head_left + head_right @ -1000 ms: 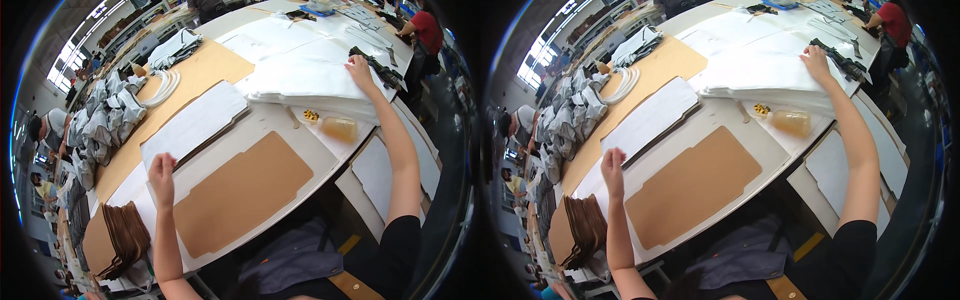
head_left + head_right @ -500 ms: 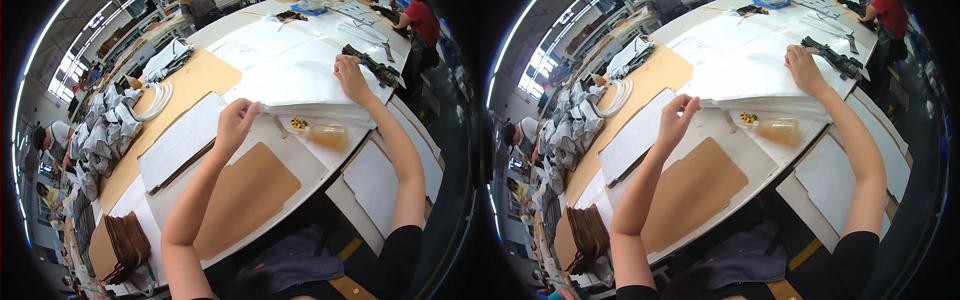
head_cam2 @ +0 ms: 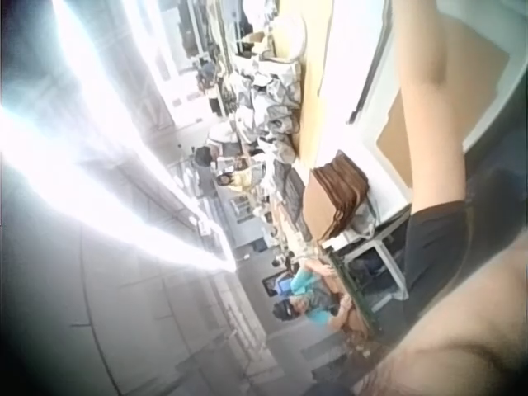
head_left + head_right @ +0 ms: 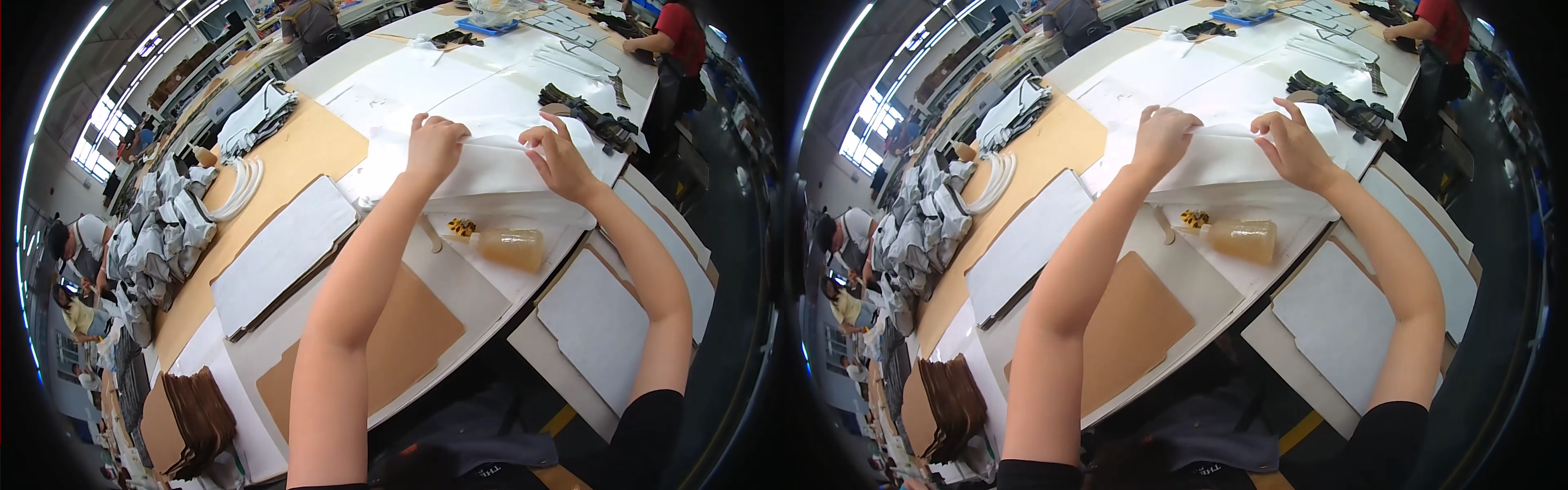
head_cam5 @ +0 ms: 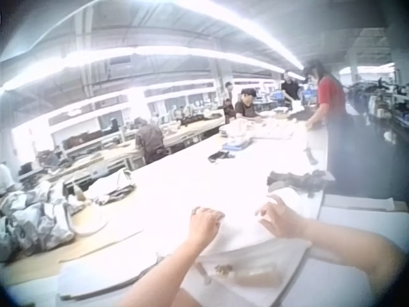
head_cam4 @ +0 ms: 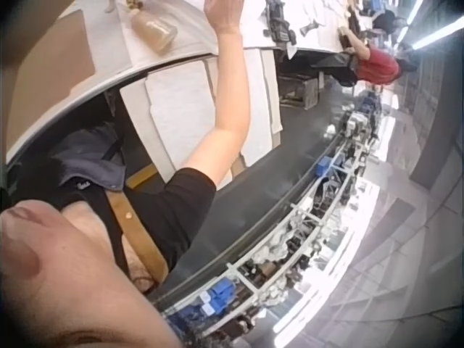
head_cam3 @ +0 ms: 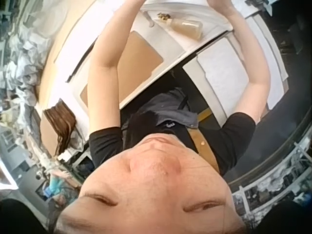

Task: The recorder applies adhesive from a bottle to a precut leather component and then carefully adheres a white lining material to it.

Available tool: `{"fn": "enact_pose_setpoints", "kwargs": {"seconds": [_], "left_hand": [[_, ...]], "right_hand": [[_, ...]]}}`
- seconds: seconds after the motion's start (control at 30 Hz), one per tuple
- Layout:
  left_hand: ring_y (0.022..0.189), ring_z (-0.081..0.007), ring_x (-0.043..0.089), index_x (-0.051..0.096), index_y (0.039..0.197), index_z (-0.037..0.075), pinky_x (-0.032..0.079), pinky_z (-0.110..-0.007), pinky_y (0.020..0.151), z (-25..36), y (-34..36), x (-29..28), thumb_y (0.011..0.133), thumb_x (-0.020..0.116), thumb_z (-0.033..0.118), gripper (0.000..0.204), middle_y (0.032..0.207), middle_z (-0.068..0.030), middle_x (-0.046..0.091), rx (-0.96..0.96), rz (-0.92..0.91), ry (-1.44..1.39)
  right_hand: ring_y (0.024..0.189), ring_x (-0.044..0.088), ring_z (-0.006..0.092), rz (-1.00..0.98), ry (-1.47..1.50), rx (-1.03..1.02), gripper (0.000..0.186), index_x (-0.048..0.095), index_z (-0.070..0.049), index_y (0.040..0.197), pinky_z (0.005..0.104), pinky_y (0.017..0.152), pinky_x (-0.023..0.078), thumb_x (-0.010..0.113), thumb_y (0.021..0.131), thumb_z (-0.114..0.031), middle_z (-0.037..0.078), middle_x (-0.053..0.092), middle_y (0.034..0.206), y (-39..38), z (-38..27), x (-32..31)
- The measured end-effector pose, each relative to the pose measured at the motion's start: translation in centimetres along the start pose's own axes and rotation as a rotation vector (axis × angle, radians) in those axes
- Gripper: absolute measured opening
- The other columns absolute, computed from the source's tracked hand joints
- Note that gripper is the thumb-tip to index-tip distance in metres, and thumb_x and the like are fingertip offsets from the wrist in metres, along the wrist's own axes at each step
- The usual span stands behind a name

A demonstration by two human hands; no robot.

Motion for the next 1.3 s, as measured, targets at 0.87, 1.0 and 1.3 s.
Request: {"fn": "enact_pose_setpoints", "kwargs": {"seconds": [0.87,1.0,1.3], "left_hand": [[0.087,-0.0196,0.065,0.071,0.085,0.014,0.045,-0.036,0.088,-10.6,-6.3,-7.2,0.083,0.067,0.011,0.005,0.085,0.0002,0.068,0.06,0.205,0.198],[0.086,-0.0176,0.063,0.072,0.089,0.018,0.045,-0.035,0.088,-8.8,-8.9,-7.3,0.08,0.07,0.006,0.015,0.087,0.0031,0.067,0.251,0.205,0.276],[0.092,-0.0153,0.06,0.069,0.101,0.017,0.042,-0.034,0.092,-7.6,-11.7,-6.5,0.081,0.062,0.008,0.023,0.087,0.0037,0.063,0.267,0.154,0.324]], "right_hand": [[0.086,0.059,0.026,0.047,-0.321,0.054,0.021,0.056,-0.005,0.093,0.0424,0.103,0.04,0.07,0.078,0.0,0.007,0.059,0.086,-4.8,6.8,-6.6],[0.089,0.061,0.0258,0.017,-0.36,-0.054,0.021,0.058,-0.006,0.094,0.044,0.106,0.04,0.067,0.077,0.003,0.008,0.059,0.089,-6.5,5.5,-6.5],[0.091,0.062,0.022,-0.003,-0.368,-0.064,0.018,0.063,-0.007,0.095,0.0454,0.109,0.038,0.068,0.079,0.0,0.006,0.061,0.092,-8.4,4.3,-6.6]]}}
Point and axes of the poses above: each hand's wrist, its own y-axis towards the middle knuckle, its own x-axis out of the palm, z = x × y, the point moved 6 cm from there along y, towards the middle knuckle
